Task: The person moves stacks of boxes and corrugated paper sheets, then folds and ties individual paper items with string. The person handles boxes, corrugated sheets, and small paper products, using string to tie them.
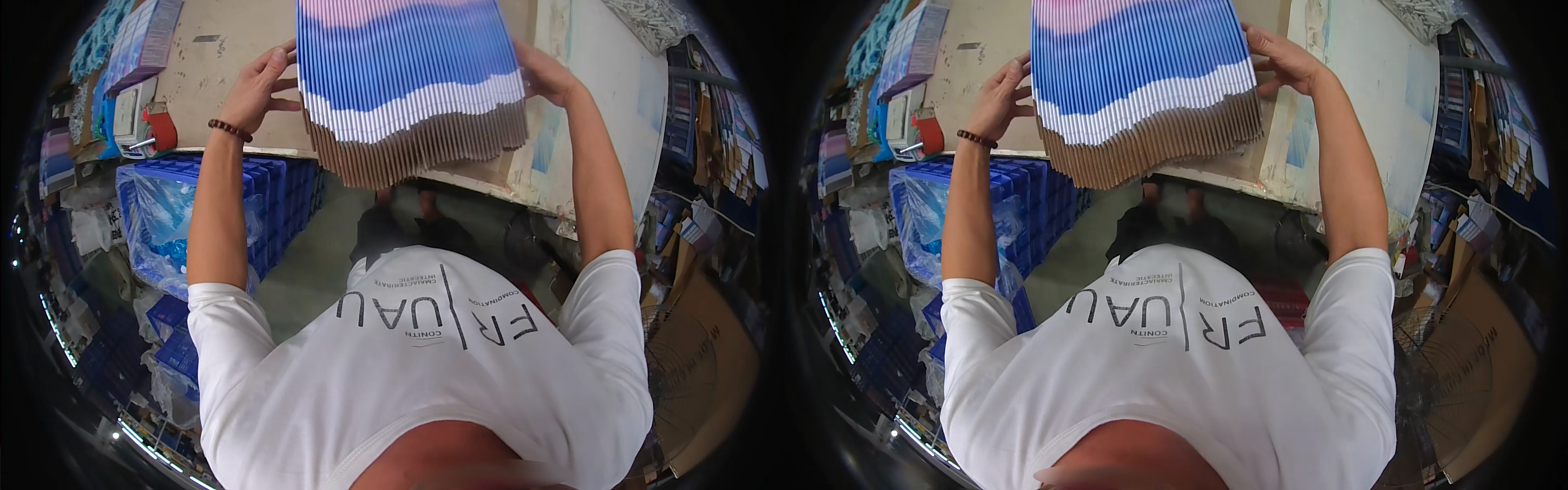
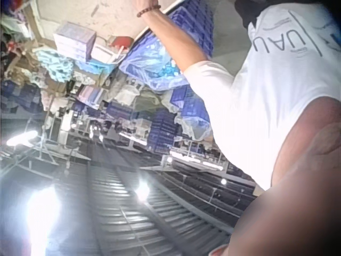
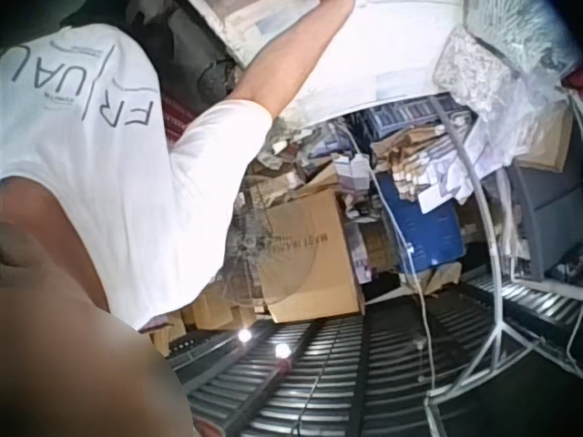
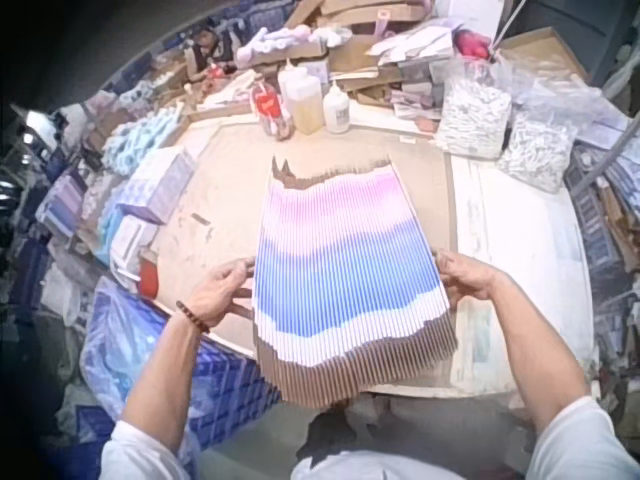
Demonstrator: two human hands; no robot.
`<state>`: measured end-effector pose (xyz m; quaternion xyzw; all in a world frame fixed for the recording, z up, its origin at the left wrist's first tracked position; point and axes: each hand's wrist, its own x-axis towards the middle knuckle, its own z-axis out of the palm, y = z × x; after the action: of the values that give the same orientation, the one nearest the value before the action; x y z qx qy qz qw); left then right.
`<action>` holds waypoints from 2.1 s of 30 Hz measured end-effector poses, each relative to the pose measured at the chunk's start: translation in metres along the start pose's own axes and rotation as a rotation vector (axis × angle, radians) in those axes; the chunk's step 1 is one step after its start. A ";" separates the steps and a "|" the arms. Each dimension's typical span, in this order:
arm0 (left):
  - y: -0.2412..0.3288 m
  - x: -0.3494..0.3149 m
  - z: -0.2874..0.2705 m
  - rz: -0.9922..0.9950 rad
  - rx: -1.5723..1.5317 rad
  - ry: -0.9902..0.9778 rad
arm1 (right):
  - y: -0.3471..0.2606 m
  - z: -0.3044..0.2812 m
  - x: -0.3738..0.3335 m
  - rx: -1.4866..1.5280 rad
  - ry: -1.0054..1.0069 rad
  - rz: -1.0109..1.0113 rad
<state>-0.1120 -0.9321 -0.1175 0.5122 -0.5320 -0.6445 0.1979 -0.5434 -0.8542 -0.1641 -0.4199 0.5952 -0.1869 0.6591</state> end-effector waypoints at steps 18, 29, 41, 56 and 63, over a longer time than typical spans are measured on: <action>-0.055 0.039 0.000 -0.171 -0.213 -0.131 | -0.003 0.009 0.016 0.092 -0.156 -0.010; 0.039 0.021 -0.030 0.596 -0.006 -0.141 | -0.073 0.005 -0.072 -0.120 0.241 -0.270; 0.016 0.007 -0.017 0.383 0.187 -0.068 | -0.002 0.009 -0.052 -0.601 0.268 -0.470; 0.006 -0.002 -0.018 0.321 0.213 -0.088 | -0.013 0.014 -0.064 -0.006 0.084 -0.037; 0.010 0.010 -0.010 0.413 0.230 -0.034 | -0.019 0.039 -0.048 -0.063 0.245 -0.313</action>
<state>-0.1105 -0.9481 -0.1118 0.4007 -0.6986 -0.5342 0.2570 -0.5127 -0.8165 -0.1220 -0.5018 0.6042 -0.3179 0.5311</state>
